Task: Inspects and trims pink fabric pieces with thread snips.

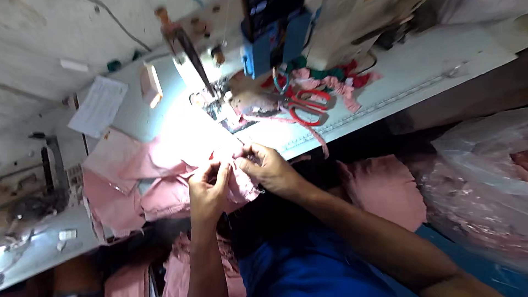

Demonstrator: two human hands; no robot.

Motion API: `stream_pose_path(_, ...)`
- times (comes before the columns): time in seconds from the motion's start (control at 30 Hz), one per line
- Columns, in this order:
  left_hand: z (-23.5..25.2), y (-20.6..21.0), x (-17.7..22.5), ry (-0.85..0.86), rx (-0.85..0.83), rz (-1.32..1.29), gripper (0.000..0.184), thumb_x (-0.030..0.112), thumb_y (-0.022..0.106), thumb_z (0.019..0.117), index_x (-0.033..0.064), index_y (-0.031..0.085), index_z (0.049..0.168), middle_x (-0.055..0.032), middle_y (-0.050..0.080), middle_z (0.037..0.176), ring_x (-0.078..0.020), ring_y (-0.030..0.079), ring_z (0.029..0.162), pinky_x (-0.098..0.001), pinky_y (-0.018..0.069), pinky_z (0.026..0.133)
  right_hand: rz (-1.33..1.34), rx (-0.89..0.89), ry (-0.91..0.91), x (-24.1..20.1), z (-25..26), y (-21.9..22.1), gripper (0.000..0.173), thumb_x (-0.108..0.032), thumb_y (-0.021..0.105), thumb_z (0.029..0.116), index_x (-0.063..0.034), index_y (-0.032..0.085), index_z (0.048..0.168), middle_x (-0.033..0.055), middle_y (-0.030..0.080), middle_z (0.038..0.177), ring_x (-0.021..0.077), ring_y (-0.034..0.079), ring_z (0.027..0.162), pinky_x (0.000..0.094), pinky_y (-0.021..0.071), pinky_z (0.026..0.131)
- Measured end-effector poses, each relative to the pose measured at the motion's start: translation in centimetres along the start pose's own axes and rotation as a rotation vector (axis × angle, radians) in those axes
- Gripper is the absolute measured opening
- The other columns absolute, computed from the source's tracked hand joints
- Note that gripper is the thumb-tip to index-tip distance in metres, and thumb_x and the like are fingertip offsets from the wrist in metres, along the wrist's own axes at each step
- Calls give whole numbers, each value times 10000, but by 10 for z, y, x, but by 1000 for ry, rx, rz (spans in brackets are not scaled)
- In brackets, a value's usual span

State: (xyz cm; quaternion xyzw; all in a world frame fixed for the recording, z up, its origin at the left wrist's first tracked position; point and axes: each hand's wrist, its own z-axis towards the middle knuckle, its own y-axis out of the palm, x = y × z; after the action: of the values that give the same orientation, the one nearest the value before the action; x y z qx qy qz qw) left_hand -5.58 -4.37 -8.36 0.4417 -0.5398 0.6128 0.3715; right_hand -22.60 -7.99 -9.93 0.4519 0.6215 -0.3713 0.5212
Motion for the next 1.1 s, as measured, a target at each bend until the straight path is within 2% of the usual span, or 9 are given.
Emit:
stream_pose_path(0.03,-1,1,2,-20,10,-3,114,117,645,992,60,741,971,22,701,766,-51,658,656,-225,574,612,46,2,-13,-2,-5,-2,195,-251,613,1023,-108,630,1155,12,663,884,86,606,678,262,518,590)
stream_pose_path(0.07,-1,2,4,-31,20,-9,112,125,652,997,63,744,987,18,705,778,-58,660,658,-229,575,611,87,-2,-14,-7,-10,-3,207,-285,538,1062,-130,582,1191,4,605,832,76,536,607,233,455,528)
stream_pose_path(0.1,-1,3,5,-37,32,-12,113,135,658,999,66,747,995,18,711,788,-59,662,663,-226,575,612,127,-13,-5,-13,-16,-4,218,-318,442,1086,-161,550,1191,-16,523,760,61,445,538,207,371,475)
stream_pose_path(0.17,-1,4,8,-46,54,-11,111,147,668,998,72,749,996,24,713,798,-50,662,672,-213,566,612,169,-62,22,-23,-27,-6,252,-310,344,1092,-176,539,1180,-27,468,724,47,373,502,181,298,448)
stream_pose_path(0.37,-2,9,12,-27,82,51,107,173,689,990,91,756,975,46,715,781,-29,658,645,-197,561,580,182,-132,170,-16,-28,-9,151,-248,472,1088,-134,570,1096,-17,481,660,43,398,493,174,321,461)
stream_pose_path(0.63,-6,18,12,-49,77,37,116,184,684,995,100,763,993,44,714,774,-32,652,629,-203,552,561,325,-67,291,-16,-30,-6,161,-227,444,1093,-136,549,1013,-36,460,640,13,344,462,146,274,429)
stream_pose_path(1.1,-9,23,8,-34,113,5,105,140,670,997,87,760,987,37,716,790,-34,656,652,-202,559,587,379,-60,387,-19,-32,-6,152,-230,460,1094,-138,533,997,-27,454,639,7,323,438,137,263,410)
